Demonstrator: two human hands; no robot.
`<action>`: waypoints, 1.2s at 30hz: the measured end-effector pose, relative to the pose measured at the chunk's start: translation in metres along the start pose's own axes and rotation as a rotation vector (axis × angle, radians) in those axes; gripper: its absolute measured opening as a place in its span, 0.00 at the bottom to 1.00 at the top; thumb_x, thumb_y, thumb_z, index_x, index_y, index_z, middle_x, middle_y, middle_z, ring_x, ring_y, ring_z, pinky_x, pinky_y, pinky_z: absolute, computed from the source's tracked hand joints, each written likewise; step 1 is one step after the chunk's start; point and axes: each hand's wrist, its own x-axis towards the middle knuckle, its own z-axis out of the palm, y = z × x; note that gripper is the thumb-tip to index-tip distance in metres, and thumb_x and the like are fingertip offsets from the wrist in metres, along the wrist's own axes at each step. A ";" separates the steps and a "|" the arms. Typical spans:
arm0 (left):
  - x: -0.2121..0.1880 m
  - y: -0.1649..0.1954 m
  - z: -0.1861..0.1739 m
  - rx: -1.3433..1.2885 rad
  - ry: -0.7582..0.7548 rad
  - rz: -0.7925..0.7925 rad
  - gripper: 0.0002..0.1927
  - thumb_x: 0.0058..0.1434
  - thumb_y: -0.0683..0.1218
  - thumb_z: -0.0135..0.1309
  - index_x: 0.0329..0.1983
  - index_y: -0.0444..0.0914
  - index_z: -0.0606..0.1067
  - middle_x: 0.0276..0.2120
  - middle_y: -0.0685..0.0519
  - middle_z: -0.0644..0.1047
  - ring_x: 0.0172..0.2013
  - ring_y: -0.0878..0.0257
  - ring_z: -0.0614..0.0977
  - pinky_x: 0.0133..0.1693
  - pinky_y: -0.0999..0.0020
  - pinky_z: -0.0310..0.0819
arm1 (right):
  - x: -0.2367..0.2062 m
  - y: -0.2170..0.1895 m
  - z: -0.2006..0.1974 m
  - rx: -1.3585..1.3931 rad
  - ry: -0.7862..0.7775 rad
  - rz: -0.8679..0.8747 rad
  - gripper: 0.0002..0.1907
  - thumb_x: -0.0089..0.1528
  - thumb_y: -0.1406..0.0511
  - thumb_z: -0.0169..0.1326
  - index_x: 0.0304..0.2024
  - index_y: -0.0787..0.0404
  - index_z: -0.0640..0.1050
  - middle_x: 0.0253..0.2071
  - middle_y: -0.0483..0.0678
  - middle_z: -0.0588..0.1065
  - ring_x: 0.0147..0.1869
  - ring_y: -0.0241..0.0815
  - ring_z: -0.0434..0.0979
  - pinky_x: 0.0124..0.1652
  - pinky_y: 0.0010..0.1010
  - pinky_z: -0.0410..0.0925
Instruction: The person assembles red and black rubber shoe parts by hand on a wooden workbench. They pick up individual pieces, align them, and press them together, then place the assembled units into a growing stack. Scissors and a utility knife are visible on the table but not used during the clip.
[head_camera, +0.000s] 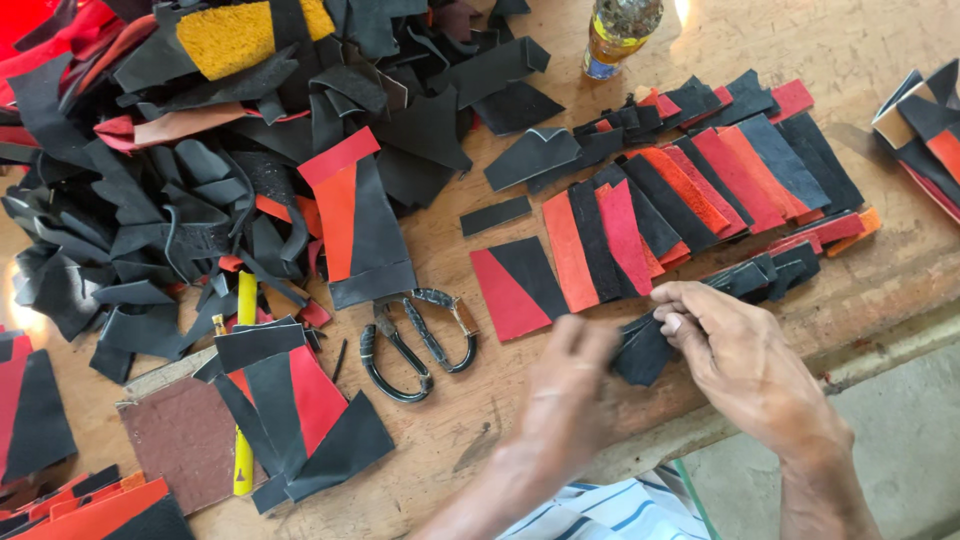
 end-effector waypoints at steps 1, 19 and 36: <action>-0.005 -0.001 -0.005 -0.028 0.066 -0.022 0.24 0.56 0.32 0.56 0.56 0.37 0.71 0.44 0.44 0.71 0.40 0.52 0.78 0.39 0.57 0.75 | -0.002 0.000 0.000 -0.031 0.021 -0.064 0.13 0.62 0.70 0.54 0.50 0.68 0.77 0.41 0.57 0.81 0.43 0.52 0.84 0.42 0.37 0.74; -0.048 -0.023 -0.032 -0.482 0.360 -0.319 0.14 0.58 0.32 0.59 0.48 0.30 0.80 0.45 0.50 0.76 0.44 0.65 0.84 0.48 0.72 0.81 | -0.015 -0.007 0.006 0.008 0.189 -0.050 0.12 0.59 0.71 0.63 0.45 0.66 0.80 0.38 0.50 0.81 0.37 0.36 0.82 0.37 0.27 0.75; -0.070 -0.026 -0.001 -1.038 0.366 -0.385 0.24 0.58 0.30 0.54 0.59 0.32 0.71 0.53 0.49 0.76 0.54 0.60 0.81 0.53 0.69 0.78 | -0.014 -0.043 0.053 0.139 -0.143 -0.252 0.16 0.54 0.67 0.65 0.44 0.63 0.79 0.42 0.52 0.80 0.41 0.48 0.84 0.37 0.33 0.76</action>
